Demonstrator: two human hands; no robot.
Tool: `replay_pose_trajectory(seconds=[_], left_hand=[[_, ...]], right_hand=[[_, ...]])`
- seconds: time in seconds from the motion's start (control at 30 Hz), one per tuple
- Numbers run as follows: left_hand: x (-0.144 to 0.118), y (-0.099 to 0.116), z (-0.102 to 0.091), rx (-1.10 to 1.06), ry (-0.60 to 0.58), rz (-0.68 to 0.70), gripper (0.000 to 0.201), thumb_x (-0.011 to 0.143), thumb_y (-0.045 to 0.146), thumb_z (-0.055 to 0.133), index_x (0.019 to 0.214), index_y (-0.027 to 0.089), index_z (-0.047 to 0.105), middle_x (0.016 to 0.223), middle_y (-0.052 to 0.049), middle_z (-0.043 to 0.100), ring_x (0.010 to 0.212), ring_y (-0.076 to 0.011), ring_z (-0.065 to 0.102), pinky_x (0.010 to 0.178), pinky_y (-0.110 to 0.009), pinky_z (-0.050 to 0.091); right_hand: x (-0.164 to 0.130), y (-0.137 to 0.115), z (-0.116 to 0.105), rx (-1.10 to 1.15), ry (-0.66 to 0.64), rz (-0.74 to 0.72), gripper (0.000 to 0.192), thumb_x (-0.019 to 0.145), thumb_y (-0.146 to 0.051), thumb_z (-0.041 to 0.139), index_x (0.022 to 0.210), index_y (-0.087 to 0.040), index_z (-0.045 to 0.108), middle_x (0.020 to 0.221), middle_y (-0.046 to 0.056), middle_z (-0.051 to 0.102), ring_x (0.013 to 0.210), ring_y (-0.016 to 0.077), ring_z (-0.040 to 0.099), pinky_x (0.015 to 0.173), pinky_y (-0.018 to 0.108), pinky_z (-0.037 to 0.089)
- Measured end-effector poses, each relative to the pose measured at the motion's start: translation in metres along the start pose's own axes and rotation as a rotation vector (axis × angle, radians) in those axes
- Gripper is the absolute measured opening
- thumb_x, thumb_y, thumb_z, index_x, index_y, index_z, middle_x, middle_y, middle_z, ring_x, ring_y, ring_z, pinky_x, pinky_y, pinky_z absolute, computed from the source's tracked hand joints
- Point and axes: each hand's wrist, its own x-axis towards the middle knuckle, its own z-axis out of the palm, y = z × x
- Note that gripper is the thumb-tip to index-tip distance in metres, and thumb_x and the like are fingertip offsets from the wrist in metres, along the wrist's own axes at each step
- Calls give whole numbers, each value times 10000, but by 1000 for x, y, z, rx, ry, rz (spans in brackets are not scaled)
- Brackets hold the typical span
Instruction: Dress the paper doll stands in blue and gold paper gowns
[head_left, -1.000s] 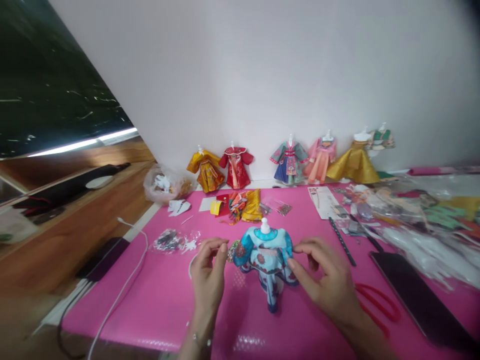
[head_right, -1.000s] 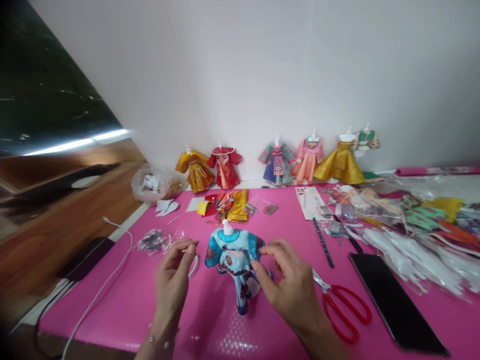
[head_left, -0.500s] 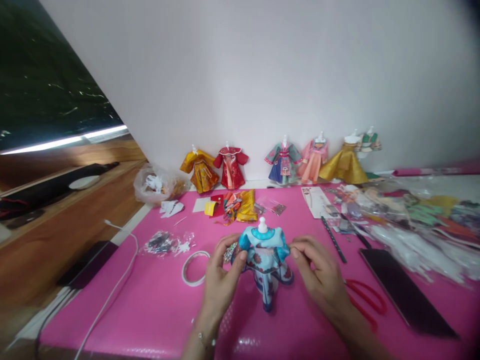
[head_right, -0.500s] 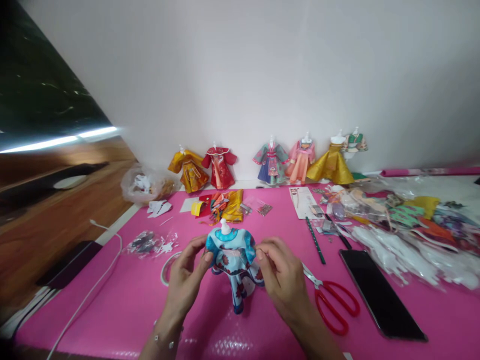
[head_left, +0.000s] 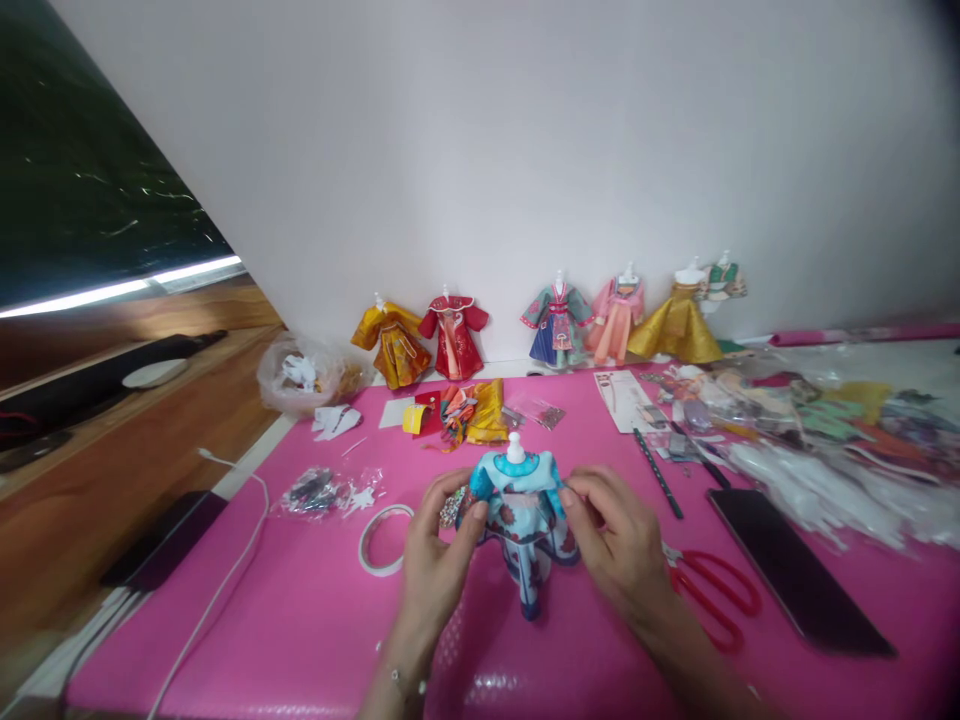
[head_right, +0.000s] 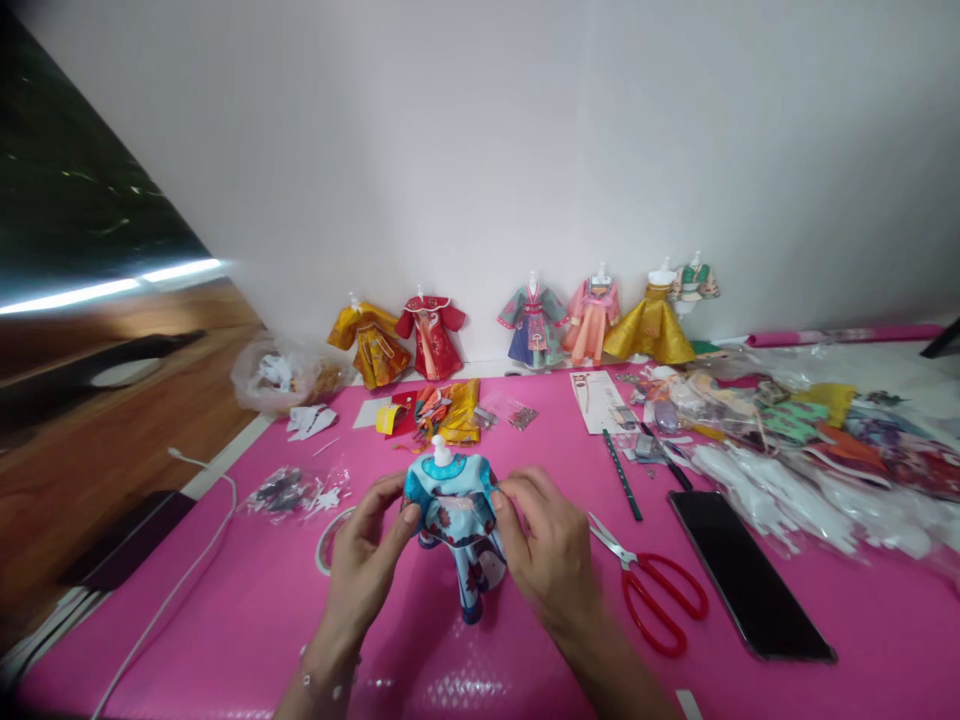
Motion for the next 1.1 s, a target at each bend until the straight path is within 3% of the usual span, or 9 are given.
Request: replay_pose_trajectory(seconds=[0.17,0.3,0.43,0.53,0.8,0.87,0.97,1.1], left_hand=[[2,-1,1,7,-13,10,238,881,329,636,1078,196,649,1095,-81,677,1065,-242,604,948,-351,445],[2,-1,1,9,0,1,243,873,336,639,1069,192,645,1072,-79,680,1040,-240,610,927,-345,454],[1,-1,2,18,1,-5,251,869,347,638,1062,186,646,1059,-81,682,1033,-244,613,930,-357,454],[1,-2,1,27,14,-12,257,860,344,650,1063,188,648,1066,-83,686,1043,-250,615,939,-366,453],[0,-7,-3,69,27,13,261,860,336,660,1081,197,652,1087,-85,690,1063,-253,621,945,-374,464],[0,-1,-4,113,78,68,297,861,329,663,1134,216,635,1165,-89,667,1141,-260,589,995,-393,438],[5,20,-2,188,114,222,303,877,299,648,1174,249,615,1231,-78,636,1207,-256,548,1034,-398,406],[20,55,5,314,64,348,258,862,287,668,1113,246,626,1124,-52,671,1089,-237,591,946,-362,438]], right_hand=[[-4,6,-6,14,-24,29,167,974,-185,457,906,-200,609,876,38,584,776,154,589,664,281,434],[-13,9,-8,-5,-17,11,117,915,-231,573,1021,-203,616,929,40,581,730,150,558,624,278,430],[-17,12,-2,-56,-32,13,189,832,-281,692,977,-201,600,902,33,576,677,149,523,583,275,424],[-16,14,5,-89,-17,20,38,893,-230,609,874,-201,593,852,26,575,653,137,528,568,260,420],[-16,20,6,-43,4,2,157,938,-191,553,782,-199,574,777,16,577,632,126,539,569,247,435],[-17,19,3,-55,11,-14,50,911,-217,609,871,-195,629,817,23,593,592,117,505,544,250,434],[-16,15,-3,-62,19,-28,232,867,-245,665,1092,-190,639,876,36,596,557,114,450,533,267,446],[-15,10,-11,-17,21,-24,243,878,-200,614,1121,-190,618,881,36,569,576,121,450,556,282,460]])
